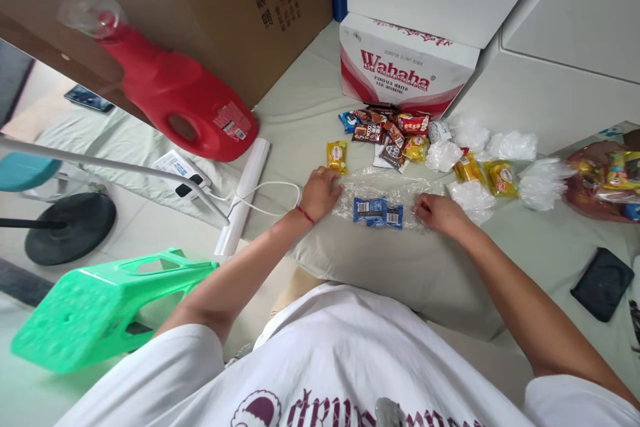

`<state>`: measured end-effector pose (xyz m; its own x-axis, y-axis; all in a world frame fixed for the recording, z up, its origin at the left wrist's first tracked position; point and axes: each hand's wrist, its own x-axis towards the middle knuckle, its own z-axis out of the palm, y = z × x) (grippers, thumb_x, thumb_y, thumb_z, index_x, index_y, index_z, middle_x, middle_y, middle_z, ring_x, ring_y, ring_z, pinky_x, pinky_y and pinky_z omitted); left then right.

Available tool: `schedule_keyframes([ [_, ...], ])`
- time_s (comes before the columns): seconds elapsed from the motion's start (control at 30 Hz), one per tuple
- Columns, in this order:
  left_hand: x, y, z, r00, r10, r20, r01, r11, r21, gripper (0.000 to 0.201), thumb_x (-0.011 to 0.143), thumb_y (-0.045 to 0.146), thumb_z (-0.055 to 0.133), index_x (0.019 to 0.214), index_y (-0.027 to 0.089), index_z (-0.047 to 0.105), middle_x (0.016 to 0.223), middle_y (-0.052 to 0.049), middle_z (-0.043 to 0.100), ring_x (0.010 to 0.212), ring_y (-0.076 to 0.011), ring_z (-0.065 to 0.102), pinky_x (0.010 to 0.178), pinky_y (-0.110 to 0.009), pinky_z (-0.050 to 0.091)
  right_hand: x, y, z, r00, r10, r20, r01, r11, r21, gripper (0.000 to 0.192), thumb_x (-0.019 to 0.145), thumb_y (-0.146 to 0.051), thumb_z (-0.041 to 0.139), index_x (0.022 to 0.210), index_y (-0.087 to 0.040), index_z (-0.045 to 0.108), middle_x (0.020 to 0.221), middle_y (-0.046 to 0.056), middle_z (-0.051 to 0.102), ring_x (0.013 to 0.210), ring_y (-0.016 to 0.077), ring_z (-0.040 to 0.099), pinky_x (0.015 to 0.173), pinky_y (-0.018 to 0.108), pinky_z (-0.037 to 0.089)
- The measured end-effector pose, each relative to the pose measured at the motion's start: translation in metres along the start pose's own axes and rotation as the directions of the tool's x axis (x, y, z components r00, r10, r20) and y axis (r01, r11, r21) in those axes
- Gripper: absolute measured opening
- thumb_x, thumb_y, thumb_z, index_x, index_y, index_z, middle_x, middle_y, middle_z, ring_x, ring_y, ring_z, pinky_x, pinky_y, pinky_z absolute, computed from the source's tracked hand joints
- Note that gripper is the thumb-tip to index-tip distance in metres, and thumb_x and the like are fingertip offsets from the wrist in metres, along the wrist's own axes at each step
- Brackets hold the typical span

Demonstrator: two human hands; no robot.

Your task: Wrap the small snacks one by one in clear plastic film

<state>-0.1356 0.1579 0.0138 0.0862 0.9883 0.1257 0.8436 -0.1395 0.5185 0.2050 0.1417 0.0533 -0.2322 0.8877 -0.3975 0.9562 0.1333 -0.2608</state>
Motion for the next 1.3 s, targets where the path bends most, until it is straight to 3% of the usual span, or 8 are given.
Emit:
schedule_keyframes([
  [0.2,-0.035,0.032,-0.021,0.929,0.226,-0.292,-0.212,0.974,0.079,0.027,0.092,0.014,0.05,0.104,0.02,0.074,0.105,-0.011,0.064,0.099,-0.0271,0.055,0.09,-0.044,0.048,0.026,-0.024,-0.027,0.948,-0.189,-0.258,0.147,0.974,-0.172,0.035,0.102,-0.034,0.045,0.118,-0.016,0.07,0.116,0.016,0.07,0.108,0.0298,0.059,0.083,0.035,0.042],
  [0.3,-0.045,0.062,-0.012,0.907,0.418,-0.053,-0.415,0.908,0.054,0.032,0.096,0.016,0.048,0.113,0.023,0.074,0.105,-0.01,0.067,0.094,-0.0242,0.056,0.089,-0.041,0.049,0.055,-0.048,-0.023,0.933,-0.299,-0.2,0.255,0.942,-0.217,0.037,0.1,-0.034,0.052,0.125,-0.012,0.068,0.122,0.018,0.069,0.117,0.0326,0.055,0.092,0.037,0.042],
  [0.5,-0.042,0.091,0.017,0.878,0.277,0.391,-0.367,0.913,0.178,0.037,0.1,0.02,0.049,0.13,0.025,0.07,0.101,-0.01,0.07,0.097,-0.026,0.062,0.078,-0.036,0.049,0.087,-0.064,-0.024,0.963,-0.267,-0.028,0.261,0.955,-0.139,0.016,0.091,-0.021,0.061,0.096,-0.014,0.075,0.095,0.012,0.072,0.099,0.0261,0.06,0.089,0.033,0.04],
  [0.67,-0.047,0.092,0.021,0.875,0.208,0.436,-0.321,0.925,0.201,0.042,0.102,0.021,0.046,0.141,0.027,0.062,0.102,-0.009,0.074,0.098,-0.026,0.067,0.075,-0.034,0.05,0.057,-0.061,-0.038,0.885,-0.454,-0.099,0.451,0.891,-0.054,0.015,0.095,-0.021,0.056,0.096,-0.015,0.07,0.105,0.011,0.066,0.088,0.0203,0.059,0.075,0.029,0.038],
  [0.83,-0.049,0.088,0.027,0.899,0.166,0.404,-0.232,0.966,0.119,0.033,0.099,0.018,0.049,0.119,0.023,0.074,0.098,-0.013,0.075,0.097,-0.0286,0.07,0.078,-0.036,0.054,0.003,-0.073,-0.011,0.816,-0.575,-0.057,0.562,0.812,-0.159,0.021,0.103,-0.018,0.045,0.101,-0.018,0.067,0.1,0.011,0.062,0.081,0.0204,0.056,0.071,0.03,0.037],
  [1.07,-0.048,0.042,0.018,0.859,0.376,0.347,-0.199,0.871,-0.449,0.027,0.092,0.02,0.053,0.097,0.025,0.079,0.106,-0.007,0.079,0.104,-0.0241,0.073,0.097,-0.038,0.055,-0.013,-0.056,0.052,0.741,-0.649,-0.172,0.661,0.75,0.018,0.038,0.104,-0.014,0.036,0.131,-0.02,0.062,0.108,0.012,0.065,0.094,0.0227,0.06,0.082,0.033,0.048],
  [1.17,-0.045,0.018,0.006,0.935,0.194,0.297,-0.002,0.84,-0.543,0.029,0.093,0.026,0.049,0.088,0.021,0.078,0.089,-0.007,0.078,0.085,-0.0222,0.073,0.083,-0.036,0.057,-0.012,-0.052,0.057,0.73,-0.664,-0.158,0.676,0.737,0.027,0.052,0.099,-0.008,0.038,0.148,-0.019,0.053,0.11,0.014,0.065,0.096,0.0246,0.058,0.085,0.037,0.048],
  [1.3,-0.037,0.009,0.001,0.978,-0.21,-0.016,0.2,0.951,-0.235,0.04,0.103,0.035,0.034,0.1,0.017,0.07,0.102,-0.013,0.072,0.101,-0.0272,0.066,0.093,-0.047,0.053,-0.014,-0.057,0.051,0.719,-0.692,-0.069,0.689,0.722,-0.062,0.055,0.093,-0.004,0.044,0.141,-0.02,0.063,0.104,0.012,0.062,0.093,0.0242,0.053,0.084,0.036,0.046],
])
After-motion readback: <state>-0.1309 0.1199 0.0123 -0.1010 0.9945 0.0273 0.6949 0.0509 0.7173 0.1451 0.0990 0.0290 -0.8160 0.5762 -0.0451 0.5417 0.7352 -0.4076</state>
